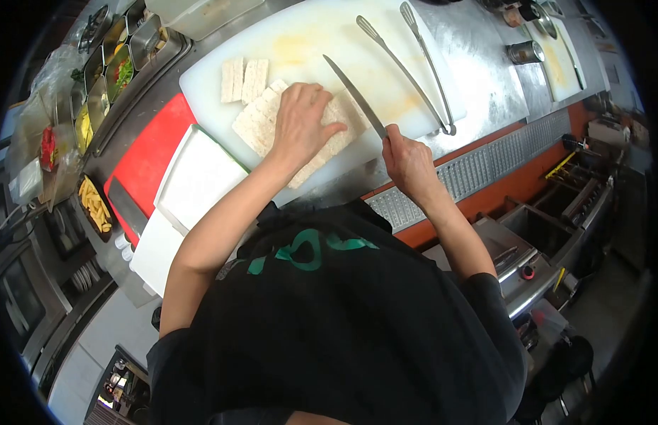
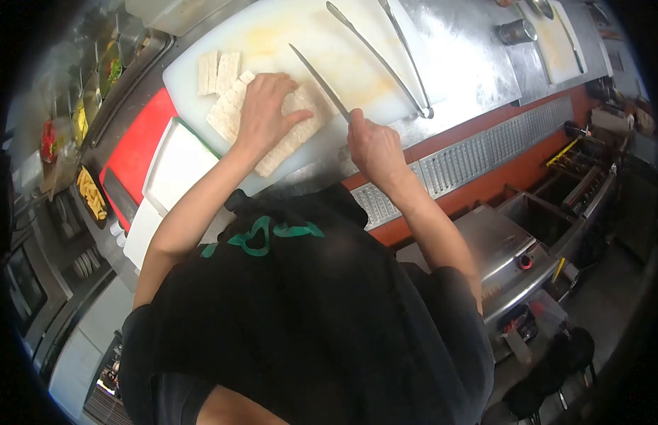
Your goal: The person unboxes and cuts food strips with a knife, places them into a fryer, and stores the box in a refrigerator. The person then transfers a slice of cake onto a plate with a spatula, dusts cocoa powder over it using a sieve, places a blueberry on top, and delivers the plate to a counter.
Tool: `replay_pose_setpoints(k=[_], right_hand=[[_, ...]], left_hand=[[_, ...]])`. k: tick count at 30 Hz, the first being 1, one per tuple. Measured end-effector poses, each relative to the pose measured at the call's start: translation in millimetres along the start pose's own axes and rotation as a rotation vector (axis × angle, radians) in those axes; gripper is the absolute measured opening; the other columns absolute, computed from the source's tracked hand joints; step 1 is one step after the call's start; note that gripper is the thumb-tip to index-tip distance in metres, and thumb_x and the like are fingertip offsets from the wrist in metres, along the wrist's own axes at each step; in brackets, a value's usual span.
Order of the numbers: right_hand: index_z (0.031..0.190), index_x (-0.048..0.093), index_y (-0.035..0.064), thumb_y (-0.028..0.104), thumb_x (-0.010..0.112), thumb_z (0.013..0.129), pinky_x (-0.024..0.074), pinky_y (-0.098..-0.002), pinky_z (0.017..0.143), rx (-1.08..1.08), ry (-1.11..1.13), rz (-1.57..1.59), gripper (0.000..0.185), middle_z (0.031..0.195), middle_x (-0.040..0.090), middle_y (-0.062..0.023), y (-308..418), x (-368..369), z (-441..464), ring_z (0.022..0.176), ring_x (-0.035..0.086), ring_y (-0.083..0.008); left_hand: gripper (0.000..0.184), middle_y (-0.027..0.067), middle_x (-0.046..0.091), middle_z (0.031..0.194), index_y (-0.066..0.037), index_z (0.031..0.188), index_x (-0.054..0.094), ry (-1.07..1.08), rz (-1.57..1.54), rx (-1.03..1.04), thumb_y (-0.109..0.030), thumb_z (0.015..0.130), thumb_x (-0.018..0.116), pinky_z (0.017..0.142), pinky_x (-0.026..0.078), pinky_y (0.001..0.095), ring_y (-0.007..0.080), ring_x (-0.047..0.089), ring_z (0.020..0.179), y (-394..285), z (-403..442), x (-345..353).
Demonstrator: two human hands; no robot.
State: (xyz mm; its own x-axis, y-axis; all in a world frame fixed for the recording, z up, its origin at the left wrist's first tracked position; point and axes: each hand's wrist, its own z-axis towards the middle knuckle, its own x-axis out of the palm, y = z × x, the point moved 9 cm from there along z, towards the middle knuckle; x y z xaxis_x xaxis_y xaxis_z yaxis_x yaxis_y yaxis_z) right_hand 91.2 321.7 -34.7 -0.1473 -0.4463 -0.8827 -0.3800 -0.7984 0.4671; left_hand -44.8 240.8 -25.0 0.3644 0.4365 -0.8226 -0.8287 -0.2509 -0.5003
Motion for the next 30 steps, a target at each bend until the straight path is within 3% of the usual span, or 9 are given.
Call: replay_pose_setpoints(k=[2,7,10,16,18,21,23,26,30], right_hand=[[0.084,0.041,0.0016,0.006,0.049,0.084,0.0464,-0.0472,0.054,-0.026,0.002,0.002,0.009,0.065,0.058,-0.0167,2.0,4.7,-0.3,0.059,0.059,-0.0381],[0.087,0.04,0.0017,0.005,0.049,0.081,0.0469,-0.0461,0.052,-0.055,0.09,-0.107,0.011,0.065,0.058,-0.0166,5.6,23.7,-10.5,0.058,0.059,-0.0374],[0.088,0.039,0.0017,0.003,0.048,0.08,0.047,-0.0454,0.052,-0.094,0.064,-0.092,0.012,0.064,0.058,-0.0165,6.6,22.1,-13.0,0.058,0.059,-0.0369],[0.087,0.04,0.002,0.003,0.049,0.079,0.0473,-0.0447,0.051,-0.083,0.117,-0.088,0.013,0.065,0.058,-0.0159,11.4,25.5,-5.4,0.057,0.059,-0.0362],[0.087,0.04,0.002,0.003,0.05,0.079,0.0474,-0.0444,0.051,-0.098,0.096,-0.106,0.012,0.066,0.058,-0.0155,12.7,22.3,-4.0,0.057,0.059,-0.0357],[0.086,0.04,0.0022,0.003,0.05,0.079,0.0477,-0.0436,0.051,-0.143,0.039,-0.132,0.012,0.065,0.057,-0.0146,17.4,10.3,5.9,0.057,0.059,-0.0346],[0.085,0.041,0.0026,0.002,0.049,0.079,0.0479,-0.0427,0.051,-0.16,0.016,-0.161,0.01,0.065,0.056,-0.0134,19.8,3.8,13.8,0.056,0.06,-0.0338],[0.085,0.041,0.0024,0.002,0.049,0.079,0.0485,-0.0424,0.051,-0.164,0.116,-0.185,0.01,0.064,0.057,-0.0139,20.8,10.9,20.2,0.056,0.06,-0.0338],[0.086,0.042,0.0022,0.002,0.049,0.078,0.0493,-0.042,0.053,-0.147,0.194,-0.246,0.01,0.063,0.059,-0.0148,13.8,23.2,22.8,0.059,0.062,-0.0333]], left_hand=[[0.058,0.0123,0.055,0.094,-0.002,0.102,0.054,0.045,0.0,0.054,-0.03,0.058,0.081,0.089,0.038,0.0408,0.0294,0.051,0.094,-5.4,-4.8,3.6],[0.063,0.0133,0.054,0.092,-0.002,0.102,0.051,0.212,0.027,-0.119,-0.033,0.055,0.082,0.082,0.037,0.0404,0.0308,0.049,0.089,-17.9,-24.7,25.5],[0.064,0.0123,0.052,0.095,-0.003,0.102,0.052,0.053,-0.003,-0.096,-0.036,0.056,0.081,0.082,0.036,0.0405,0.0299,0.048,0.092,-20.9,-29.1,18.3],[0.064,0.0117,0.052,0.1,-0.003,0.103,0.052,-0.007,0.125,-0.226,-0.035,0.056,0.082,0.084,0.035,0.0391,0.0287,0.047,0.094,12.9,-14.3,11.8],[0.067,0.0125,0.053,0.104,-0.002,0.106,0.053,0.047,0.101,-0.303,-0.036,0.056,0.082,0.091,0.033,0.0426,0.0298,0.047,0.101,25.8,-14.6,14.8],[0.081,0.0157,0.05,0.115,0.001,0.116,0.048,-0.104,0.156,-0.151,-0.037,0.055,0.083,0.101,0.026,0.0493,0.0319,0.043,0.111,3.1,-26.7,-4.5],[0.095,0.02,0.043,0.125,0.004,0.126,0.039,-0.028,0.018,-0.264,-0.036,0.053,0.084,0.107,0.017,0.0548,0.0347,0.039,0.118,-6.3,-41.3,3.5],[0.103,0.0224,0.038,0.129,0.005,0.132,0.031,0.019,0.064,-0.19,-0.032,0.052,0.085,0.107,0.018,0.0545,0.0371,0.037,0.119,-6.2,-45.9,13.5],[0.1,0.0233,0.037,0.13,0.006,0.132,0.032,-0.001,0.03,-0.146,-0.028,0.054,0.084,0.107,0.021,0.0533,0.0386,0.036,0.12,0.2,-47.1,13.1]])
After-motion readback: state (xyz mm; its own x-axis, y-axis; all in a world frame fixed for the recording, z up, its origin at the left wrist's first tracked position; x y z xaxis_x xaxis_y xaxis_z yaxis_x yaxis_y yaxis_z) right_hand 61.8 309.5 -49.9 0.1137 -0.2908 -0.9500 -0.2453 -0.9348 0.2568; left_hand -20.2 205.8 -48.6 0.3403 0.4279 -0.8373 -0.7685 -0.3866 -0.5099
